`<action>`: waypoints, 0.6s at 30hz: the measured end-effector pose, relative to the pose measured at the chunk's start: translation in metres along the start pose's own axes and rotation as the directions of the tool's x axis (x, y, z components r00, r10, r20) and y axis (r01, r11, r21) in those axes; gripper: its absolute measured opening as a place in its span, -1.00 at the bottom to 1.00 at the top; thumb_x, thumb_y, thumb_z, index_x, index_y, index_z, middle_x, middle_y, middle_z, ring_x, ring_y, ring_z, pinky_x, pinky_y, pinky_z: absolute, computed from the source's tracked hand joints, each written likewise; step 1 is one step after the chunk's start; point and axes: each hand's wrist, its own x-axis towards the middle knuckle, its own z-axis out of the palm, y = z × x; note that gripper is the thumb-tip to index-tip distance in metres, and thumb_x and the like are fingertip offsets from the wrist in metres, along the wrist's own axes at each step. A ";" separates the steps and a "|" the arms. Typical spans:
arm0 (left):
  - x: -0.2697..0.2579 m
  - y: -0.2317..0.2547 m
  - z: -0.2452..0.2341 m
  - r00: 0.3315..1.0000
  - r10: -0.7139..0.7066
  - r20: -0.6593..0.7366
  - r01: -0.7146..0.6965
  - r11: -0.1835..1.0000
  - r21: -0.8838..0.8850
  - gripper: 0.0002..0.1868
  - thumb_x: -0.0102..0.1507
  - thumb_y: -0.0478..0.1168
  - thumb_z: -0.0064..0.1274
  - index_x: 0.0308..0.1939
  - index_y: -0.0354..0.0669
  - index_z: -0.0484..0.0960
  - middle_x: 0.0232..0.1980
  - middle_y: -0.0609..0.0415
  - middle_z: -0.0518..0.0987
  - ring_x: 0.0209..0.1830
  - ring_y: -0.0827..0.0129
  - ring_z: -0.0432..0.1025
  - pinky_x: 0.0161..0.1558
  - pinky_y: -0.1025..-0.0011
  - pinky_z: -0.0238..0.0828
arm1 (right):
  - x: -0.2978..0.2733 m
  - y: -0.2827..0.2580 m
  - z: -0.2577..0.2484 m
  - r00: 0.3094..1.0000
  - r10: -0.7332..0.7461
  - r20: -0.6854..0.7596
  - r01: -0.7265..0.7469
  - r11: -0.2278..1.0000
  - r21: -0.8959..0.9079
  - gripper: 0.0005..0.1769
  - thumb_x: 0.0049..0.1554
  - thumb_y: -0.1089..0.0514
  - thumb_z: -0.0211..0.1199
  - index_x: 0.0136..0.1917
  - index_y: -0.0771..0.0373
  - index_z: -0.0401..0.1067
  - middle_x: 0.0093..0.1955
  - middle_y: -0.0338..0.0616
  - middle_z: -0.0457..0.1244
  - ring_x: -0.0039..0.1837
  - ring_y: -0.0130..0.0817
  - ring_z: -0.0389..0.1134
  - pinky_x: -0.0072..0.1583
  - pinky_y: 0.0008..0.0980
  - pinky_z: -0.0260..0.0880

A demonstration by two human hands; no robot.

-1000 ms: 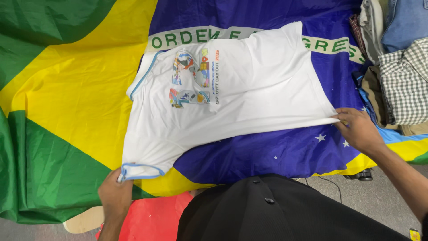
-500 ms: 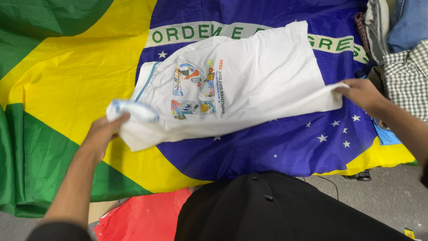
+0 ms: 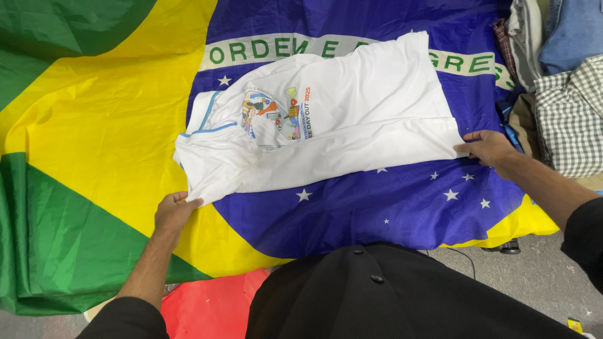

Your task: The person folds a checkered shirt and a white polo shirt on a Brazilian flag spread on the floor. They smooth and align each garment, fold sleeves and sides, then roll or fold the shirts into compact rectangles and place them aside.

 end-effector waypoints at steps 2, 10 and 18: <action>-0.001 -0.003 0.001 1.000 0.004 -0.004 -0.004 0.999 0.035 -0.40 0.17 -0.14 0.33 0.24 -0.31 0.57 0.03 0.02 0.62 0.03 0.32 0.50 0.12 0.32 0.40 | 0.000 0.006 0.005 0.999 -0.027 -0.024 0.026 0.999 -0.022 -0.42 0.11 0.07 0.44 0.35 0.29 0.42 0.19 -0.01 0.37 0.21 -0.15 0.35 0.23 -0.20 0.33; -0.009 -0.008 -0.014 0.999 0.028 0.046 -0.018 0.976 -0.215 -0.67 0.24 -0.28 0.21 0.04 -0.39 0.67 -0.28 0.08 0.56 -0.31 0.44 0.59 -0.25 0.50 0.56 | 0.021 0.019 -0.007 0.989 -0.091 -0.121 0.061 0.971 -0.231 -0.43 0.15 0.12 0.39 0.39 0.28 0.39 0.14 0.08 0.39 0.08 -0.14 0.45 0.17 -0.17 0.48; -0.056 -0.015 -0.026 0.999 0.038 0.035 -0.045 0.976 0.215 -0.64 0.18 -0.16 0.24 0.02 -0.21 0.69 -0.21 0.06 0.72 -0.19 0.34 0.62 0.01 0.32 0.46 | 0.005 0.020 -0.016 0.977 -0.164 -0.136 0.074 0.858 -0.508 -0.41 0.16 0.02 0.38 0.42 0.15 0.40 0.22 -0.02 0.40 0.19 -0.12 0.44 0.29 -0.15 0.40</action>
